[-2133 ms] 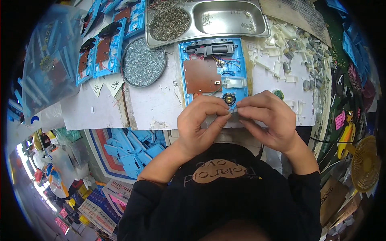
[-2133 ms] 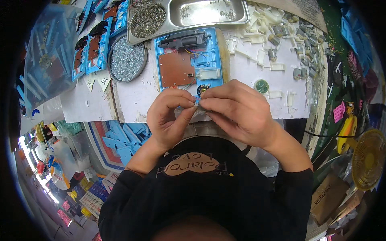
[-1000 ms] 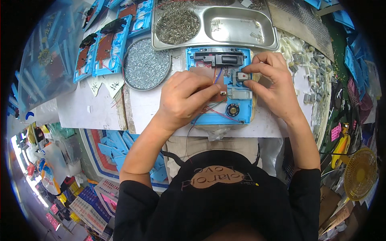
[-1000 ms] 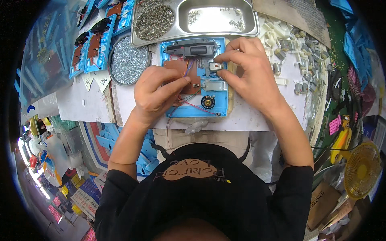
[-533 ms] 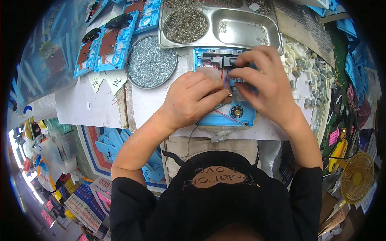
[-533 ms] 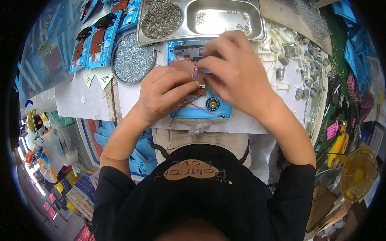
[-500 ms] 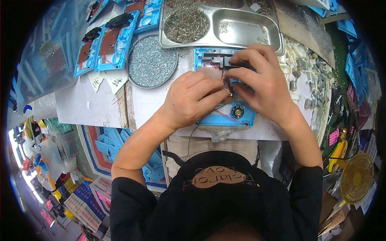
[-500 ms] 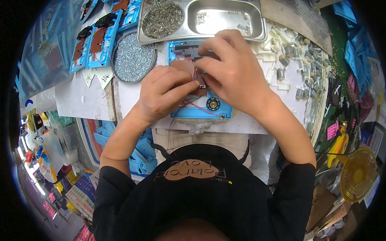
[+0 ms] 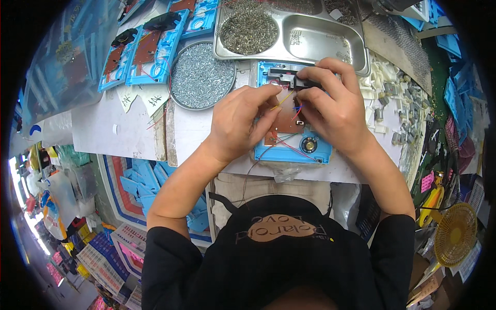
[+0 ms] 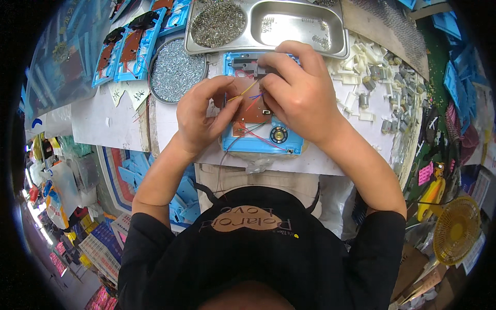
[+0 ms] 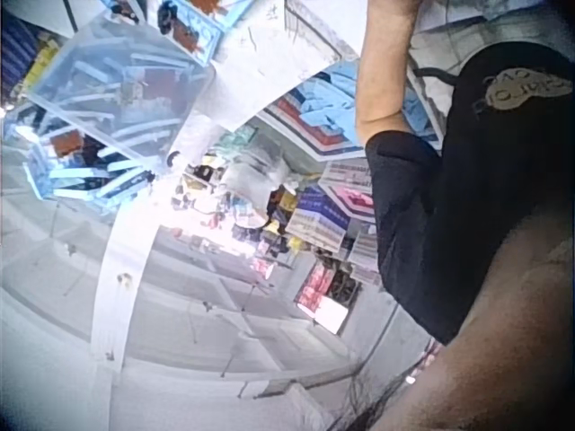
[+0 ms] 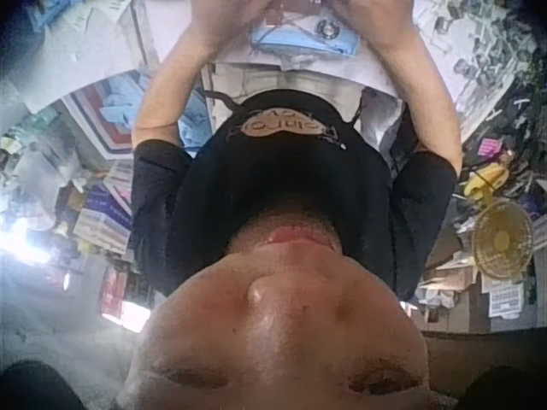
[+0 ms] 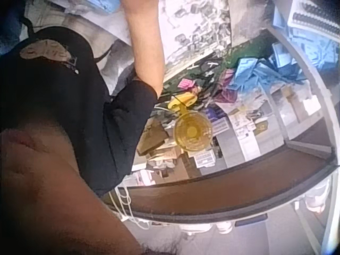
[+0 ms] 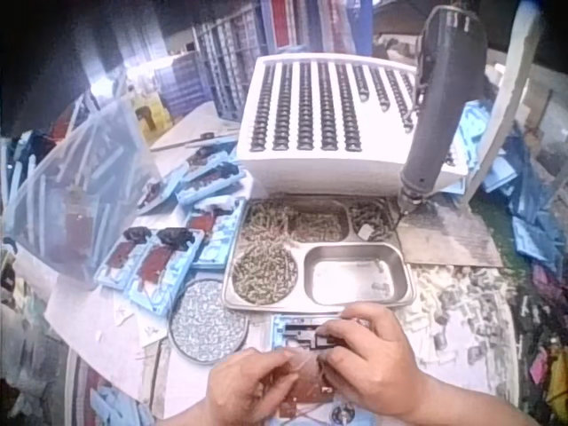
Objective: Assembling and soldering components into a blue plastic electronic enclosure.
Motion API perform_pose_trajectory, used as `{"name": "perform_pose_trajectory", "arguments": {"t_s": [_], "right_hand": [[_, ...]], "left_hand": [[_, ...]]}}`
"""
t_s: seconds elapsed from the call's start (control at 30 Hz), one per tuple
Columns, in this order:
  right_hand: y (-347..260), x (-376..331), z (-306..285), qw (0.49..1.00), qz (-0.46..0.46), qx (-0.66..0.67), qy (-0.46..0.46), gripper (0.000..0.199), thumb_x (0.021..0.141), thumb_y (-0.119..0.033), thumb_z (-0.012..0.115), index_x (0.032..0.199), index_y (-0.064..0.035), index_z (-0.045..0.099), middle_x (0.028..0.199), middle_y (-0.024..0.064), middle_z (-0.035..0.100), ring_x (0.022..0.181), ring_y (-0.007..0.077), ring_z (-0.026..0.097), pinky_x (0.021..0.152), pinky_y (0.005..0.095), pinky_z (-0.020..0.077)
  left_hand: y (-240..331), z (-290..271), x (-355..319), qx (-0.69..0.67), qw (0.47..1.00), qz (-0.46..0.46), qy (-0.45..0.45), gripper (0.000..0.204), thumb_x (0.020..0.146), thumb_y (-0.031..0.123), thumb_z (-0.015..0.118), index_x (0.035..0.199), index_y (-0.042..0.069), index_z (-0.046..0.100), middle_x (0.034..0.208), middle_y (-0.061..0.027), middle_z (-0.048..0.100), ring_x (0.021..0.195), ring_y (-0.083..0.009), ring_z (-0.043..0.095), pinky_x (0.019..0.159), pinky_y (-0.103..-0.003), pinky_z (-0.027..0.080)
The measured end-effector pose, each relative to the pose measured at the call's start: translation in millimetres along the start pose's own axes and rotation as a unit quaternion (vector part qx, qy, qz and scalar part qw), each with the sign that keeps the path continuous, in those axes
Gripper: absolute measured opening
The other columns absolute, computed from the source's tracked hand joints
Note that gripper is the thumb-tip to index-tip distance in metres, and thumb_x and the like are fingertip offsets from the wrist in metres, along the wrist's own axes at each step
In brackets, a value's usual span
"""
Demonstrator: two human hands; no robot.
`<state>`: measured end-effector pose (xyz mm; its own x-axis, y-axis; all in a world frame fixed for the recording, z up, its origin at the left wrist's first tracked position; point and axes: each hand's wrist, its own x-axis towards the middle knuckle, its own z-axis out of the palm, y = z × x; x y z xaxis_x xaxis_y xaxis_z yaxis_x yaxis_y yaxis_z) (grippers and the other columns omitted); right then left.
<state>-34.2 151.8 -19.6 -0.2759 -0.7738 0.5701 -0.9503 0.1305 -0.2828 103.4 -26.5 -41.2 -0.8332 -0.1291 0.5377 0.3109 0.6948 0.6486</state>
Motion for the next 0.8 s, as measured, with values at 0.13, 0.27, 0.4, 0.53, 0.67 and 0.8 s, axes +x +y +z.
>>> {"name": "perform_pose_trajectory", "arguments": {"t_s": [0.13, 0.27, 0.4, 0.53, 0.67, 0.8], "right_hand": [[-3.0, 4.9, -2.9, 1.000, 0.001, 0.008, -0.001, 0.023, 0.062, -0.008, 0.079, 0.082, -0.0059, 0.066, 0.110, 0.0058, 0.068, 0.109, 0.0310, 0.059, 0.087, 0.0441, 0.0500], [-2.0, 6.2, -10.5, 1.000, 0.003, 0.016, -0.007, 0.024, 0.062, -0.005, 0.080, 0.082, -0.0063, 0.066, 0.110, 0.0053, 0.068, 0.109, 0.0309, 0.059, 0.086, 0.0423, 0.0513], [2.0, -3.1, -13.9, 1.000, 0.011, -0.001, 0.012, 0.024, 0.064, -0.004, 0.081, 0.083, -0.0065, 0.067, 0.110, 0.0056, 0.068, 0.107, 0.0318, 0.059, 0.085, 0.0413, 0.0521], [1.6, -5.0, -24.3, 1.000, 0.023, -0.008, -0.009, 0.022, 0.067, -0.004, 0.080, 0.085, -0.0067, 0.068, 0.108, 0.0067, 0.069, 0.105, 0.0325, 0.059, 0.085, 0.0413, 0.0523], [5.4, -3.5, -30.6, 0.999, 0.029, -0.028, -0.008, 0.019, 0.070, -0.006, 0.080, 0.084, -0.0065, 0.068, 0.101, 0.0070, 0.068, 0.100, 0.0306, 0.060, 0.084, 0.0413, 0.0511], [7.4, -6.4, -31.0, 0.996, 0.078, -0.036, -0.018, 0.018, 0.073, -0.011, 0.081, 0.084, -0.0059, 0.067, 0.090, 0.0065, 0.066, 0.092, 0.0284, 0.061, 0.081, 0.0405, 0.0481]], "left_hand": [[0.2, 2.3, -5.6, -0.016, 0.998, -0.041, 0.034, 0.043, 0.080, -0.003, 0.077, 0.120, 0.006, 0.063, 0.085, -0.0067, 0.069, 0.070, -0.0198, 0.064, 0.061, -0.032, 0.051], [1.8, 3.0, -7.9, -0.036, 0.988, -0.137, 0.059, 0.036, 0.081, -0.002, 0.076, 0.115, 0.005, 0.065, 0.088, -0.0080, 0.070, 0.070, -0.0229, 0.063, 0.063, -0.034, 0.051], [-2.4, -6.7, 7.9, 0.095, 0.995, -0.014, -0.022, 0.021, 0.085, 0.002, 0.073, 0.105, 0.005, 0.068, 0.090, -0.0096, 0.067, 0.076, -0.0292, 0.064, 0.069, -0.039, 0.053], [5.2, -24.8, 22.9, 0.190, 0.973, -0.049, -0.120, 0.013, 0.087, 0.005, 0.071, 0.099, 0.005, 0.069, 0.087, -0.0098, 0.063, 0.080, -0.0312, 0.065, 0.071, -0.042, 0.054], [9.5, -18.0, 45.7, 0.125, 0.989, 0.004, -0.077, 0.011, 0.085, 0.005, 0.072, 0.095, 0.006, 0.068, 0.090, -0.0089, 0.064, 0.080, -0.0302, 0.066, 0.069, -0.040, 0.055], [7.3, 13.8, 50.2, 0.010, 0.997, 0.075, -0.014, 0.015, 0.083, -0.002, 0.075, 0.096, 0.002, 0.070, 0.099, -0.0130, 0.073, 0.081, -0.0256, 0.072, 0.068, -0.031, 0.058]]}}
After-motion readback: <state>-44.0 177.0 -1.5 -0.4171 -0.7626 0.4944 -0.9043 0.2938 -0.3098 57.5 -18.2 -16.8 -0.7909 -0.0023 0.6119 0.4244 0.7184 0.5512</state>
